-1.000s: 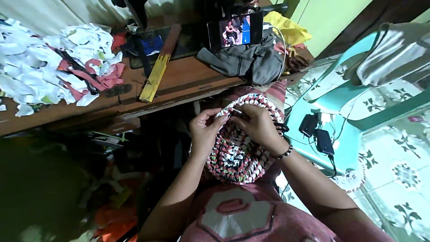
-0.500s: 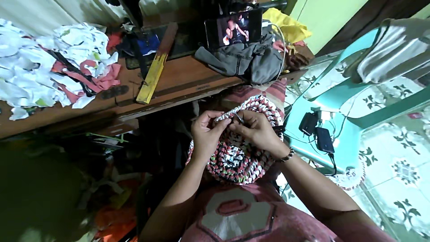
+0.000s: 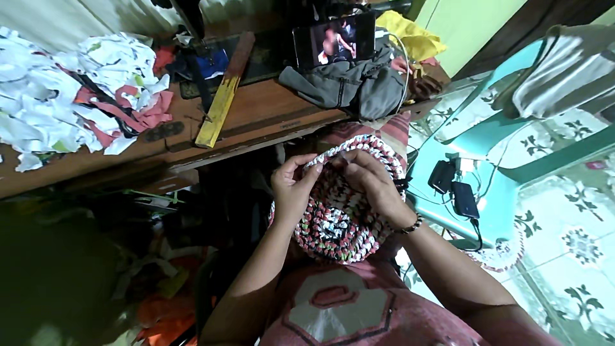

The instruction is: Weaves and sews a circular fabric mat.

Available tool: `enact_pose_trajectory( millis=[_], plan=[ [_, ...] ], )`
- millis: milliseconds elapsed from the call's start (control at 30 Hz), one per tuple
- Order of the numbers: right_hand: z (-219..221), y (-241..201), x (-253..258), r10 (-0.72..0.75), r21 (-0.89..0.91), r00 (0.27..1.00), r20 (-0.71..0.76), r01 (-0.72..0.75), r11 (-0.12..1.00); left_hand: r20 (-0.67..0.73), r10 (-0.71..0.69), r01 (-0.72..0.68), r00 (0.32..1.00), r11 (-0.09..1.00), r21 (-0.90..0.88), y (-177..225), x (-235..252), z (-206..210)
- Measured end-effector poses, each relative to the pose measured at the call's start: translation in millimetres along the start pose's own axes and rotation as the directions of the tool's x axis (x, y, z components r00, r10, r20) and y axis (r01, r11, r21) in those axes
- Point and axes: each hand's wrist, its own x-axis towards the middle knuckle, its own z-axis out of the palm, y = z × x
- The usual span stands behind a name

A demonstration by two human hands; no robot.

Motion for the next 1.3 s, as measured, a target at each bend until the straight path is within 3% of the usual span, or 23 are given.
enact_pose_trajectory(
  millis=[133, 267, 400, 700, 867, 1133, 1300],
  plan=[
    [-3.0, -3.8, -6.3, -0.025, -0.029, 0.997, -0.078, 0.022, 0.999, 0.008, -0.025, 0.025, 1.000, 0.999, -0.039, 0.8, -0.7, -1.3],
    [1.1, -7.9, -9.9, -0.136, -0.239, 0.989, -0.049, 0.121, 0.964, 0.009, -0.084, 0.085, 0.996, 0.994, -0.068, 6.4, -0.6, -0.1],
    [6.1, -11.0, -9.4, -0.103, -0.365, 0.994, -0.031, 0.085, 0.927, 0.006, -0.123, 0.123, 0.992, 0.986, -0.114, 10.2, -1.8, 1.9],
    [8.7, -13.9, -8.8, -0.059, -0.387, 0.996, -0.061, 0.031, 0.922, 0.026, -0.138, 0.141, 0.990, 0.980, -0.139, 13.4, -3.1, 2.4],
    [10.7, -16.3, -8.0, -0.069, -0.387, 0.994, -0.080, 0.033, 0.921, 0.042, -0.085, 0.090, 0.995, 0.990, -0.112, 11.8, -3.6, 1.9],
    [23.6, -30.2, -2.1, -0.048, -0.524, 0.990, -0.130, -0.027, 0.851, 0.022, 0.114, -0.114, 0.993, 0.993, -0.010, 5.9, -11.6, 8.5],
    [17.6, -30.8, -5.7, -0.025, -0.537, 0.993, -0.118, -0.042, 0.842, -0.008, 0.097, -0.097, 0.995, 0.995, -0.002, 3.6, -10.1, 6.2]
  ],
)
